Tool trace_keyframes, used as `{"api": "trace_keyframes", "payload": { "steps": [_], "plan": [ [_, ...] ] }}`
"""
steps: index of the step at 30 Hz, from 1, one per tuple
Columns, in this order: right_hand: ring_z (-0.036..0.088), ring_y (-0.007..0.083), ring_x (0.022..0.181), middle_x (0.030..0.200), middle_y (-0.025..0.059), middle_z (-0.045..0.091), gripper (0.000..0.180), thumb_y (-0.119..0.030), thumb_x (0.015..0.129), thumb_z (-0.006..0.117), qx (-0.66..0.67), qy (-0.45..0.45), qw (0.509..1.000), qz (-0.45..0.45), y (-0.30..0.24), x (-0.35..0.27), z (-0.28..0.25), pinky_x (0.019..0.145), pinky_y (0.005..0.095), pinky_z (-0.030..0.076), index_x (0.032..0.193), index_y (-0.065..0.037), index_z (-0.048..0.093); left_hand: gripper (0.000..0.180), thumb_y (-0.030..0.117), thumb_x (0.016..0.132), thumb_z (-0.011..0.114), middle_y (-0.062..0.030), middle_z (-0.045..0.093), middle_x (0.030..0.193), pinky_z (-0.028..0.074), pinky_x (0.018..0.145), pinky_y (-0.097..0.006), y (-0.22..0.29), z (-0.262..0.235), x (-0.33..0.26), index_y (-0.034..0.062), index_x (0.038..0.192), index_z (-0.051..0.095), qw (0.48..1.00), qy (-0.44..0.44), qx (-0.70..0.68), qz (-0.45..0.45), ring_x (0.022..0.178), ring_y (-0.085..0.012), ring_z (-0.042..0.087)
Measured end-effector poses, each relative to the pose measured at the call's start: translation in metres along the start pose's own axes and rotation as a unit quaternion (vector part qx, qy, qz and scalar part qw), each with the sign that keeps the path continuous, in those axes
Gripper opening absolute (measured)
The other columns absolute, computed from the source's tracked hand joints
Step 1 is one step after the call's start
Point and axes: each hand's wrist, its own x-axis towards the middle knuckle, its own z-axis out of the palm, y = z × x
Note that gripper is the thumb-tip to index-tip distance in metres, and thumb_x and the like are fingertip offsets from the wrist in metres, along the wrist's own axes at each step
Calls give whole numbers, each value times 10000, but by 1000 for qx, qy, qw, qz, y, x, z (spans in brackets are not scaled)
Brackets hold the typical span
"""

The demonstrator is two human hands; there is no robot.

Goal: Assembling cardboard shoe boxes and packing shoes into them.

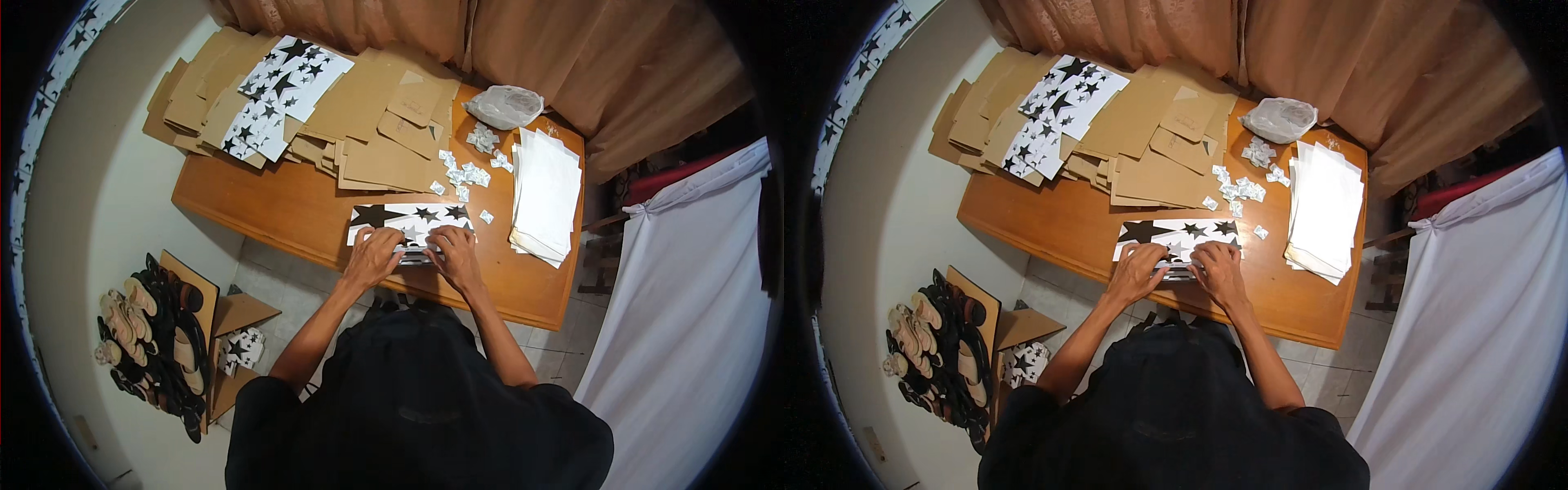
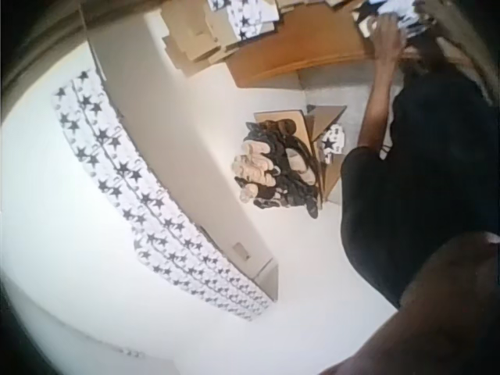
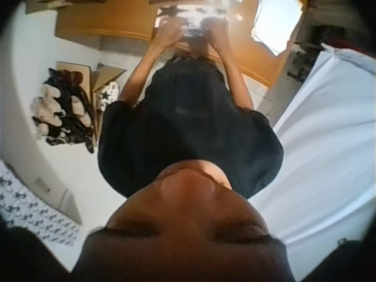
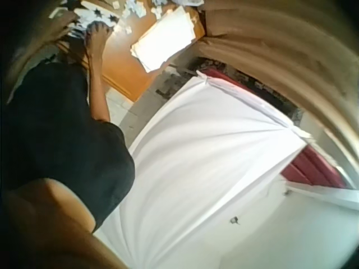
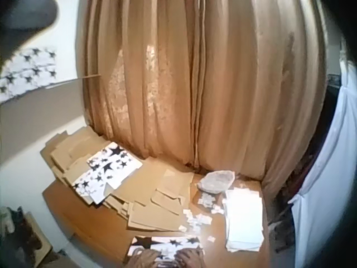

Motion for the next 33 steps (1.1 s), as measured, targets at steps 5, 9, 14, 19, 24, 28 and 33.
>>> {"api": "trace_keyframes", "payload": {
  "steps": [5,9,14,19,24,28,33],
  "plan": [
    [583,223,1221,1170,23,675,198,-159,844,752,-25,4,999,-33,9,-15,24,1097,517,332,1027,-125,684,342,89,875,668,-141,606,1279,313,1173,-535,-9,22,-13,49,1210,612,997,-75,-1,10,1316,-295,535],
    [597,217,1198,1158,23,680,190,-146,861,721,-36,-15,999,-36,11,-23,35,1087,515,344,1044,-121,678,345,44,871,656,-135,617,1293,384,1145,-532,-23,40,-26,47,1215,639,996,-74,1,42,1344,-302,519],
    [592,226,1206,1169,23,675,185,-120,877,678,-16,45,995,-87,22,-33,51,1063,508,379,1062,-121,674,336,-8,867,639,-148,630,1293,379,1148,-529,-29,51,-30,48,1199,657,997,-60,8,55,1346,-307,521],
    [580,254,1224,1196,45,666,192,-115,872,672,-28,42,995,-91,22,-37,61,1065,518,382,1064,-114,675,352,-46,867,614,-153,630,1301,380,1150,-522,-35,60,-37,50,1202,664,997,-54,16,56,1352,-305,516],
    [562,279,1250,1227,67,651,246,-93,860,667,-30,37,995,-88,27,-44,71,1094,527,365,1105,-115,675,418,-68,813,688,-152,627,1319,370,1168,-526,-39,66,-42,74,1205,685,997,-54,-11,54,1355,-302,519],
    [544,295,1270,1276,88,622,319,-51,818,683,-26,9,994,-101,22,-45,67,1137,533,338,1132,-103,675,404,-60,817,695,-152,622,1317,370,1167,-528,-39,67,-44,76,1197,690,997,-32,-41,49,1356,-307,515],
    [537,286,1287,1273,92,619,356,-66,786,710,38,-9,989,-144,16,-45,71,1154,513,341,1139,-87,678,363,-29,823,711,-148,632,1287,373,1165,-525,-37,66,-46,69,1172,700,999,-19,-36,37,1348,-302,521]
  ]
}}
